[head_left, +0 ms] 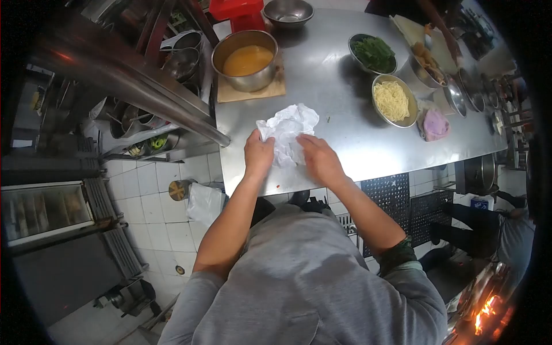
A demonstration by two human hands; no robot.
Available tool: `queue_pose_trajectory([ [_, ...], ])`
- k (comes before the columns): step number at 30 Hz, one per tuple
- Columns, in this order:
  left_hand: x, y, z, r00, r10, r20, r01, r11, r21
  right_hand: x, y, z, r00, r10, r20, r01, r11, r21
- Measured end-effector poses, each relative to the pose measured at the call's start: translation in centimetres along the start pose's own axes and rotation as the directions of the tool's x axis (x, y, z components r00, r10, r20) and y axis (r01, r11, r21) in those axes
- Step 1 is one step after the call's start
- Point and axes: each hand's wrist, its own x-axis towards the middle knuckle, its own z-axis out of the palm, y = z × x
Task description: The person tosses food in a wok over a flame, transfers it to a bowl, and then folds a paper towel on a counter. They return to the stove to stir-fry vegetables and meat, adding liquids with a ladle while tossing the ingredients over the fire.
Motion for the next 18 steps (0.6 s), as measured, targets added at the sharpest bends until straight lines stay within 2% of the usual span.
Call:
queue_pose_trajectory([
  [3,-0.5,1.1,-1.3,0.994,0.097,-0.052,-0.088,0.984,0.153,0.2,1.5,-0.5,0.998,0.062,0.014,-0.061,0.997,-0.05],
  [6,-0.2,0.4,-1.5,0.985,0.142,-0.098,-0.116,0.965,0.237,0.3,1.8,-0.5,0.998,0.064,-0.015,-0.064,0.998,-0.018],
  [13,0.3,0.0,-2.0,0.984,0.147,-0.102,-0.126,0.974,0.187,0.8,2.1,-0.9,0.995,0.096,-0.04,-0.096,0.995,-0.016],
  [18,0.7,-0.5,-2.1,0.993,0.095,-0.069,-0.09,0.993,0.077,1.0,3.2,-0.8,0.983,0.18,-0.042,-0.174,0.978,0.115],
])
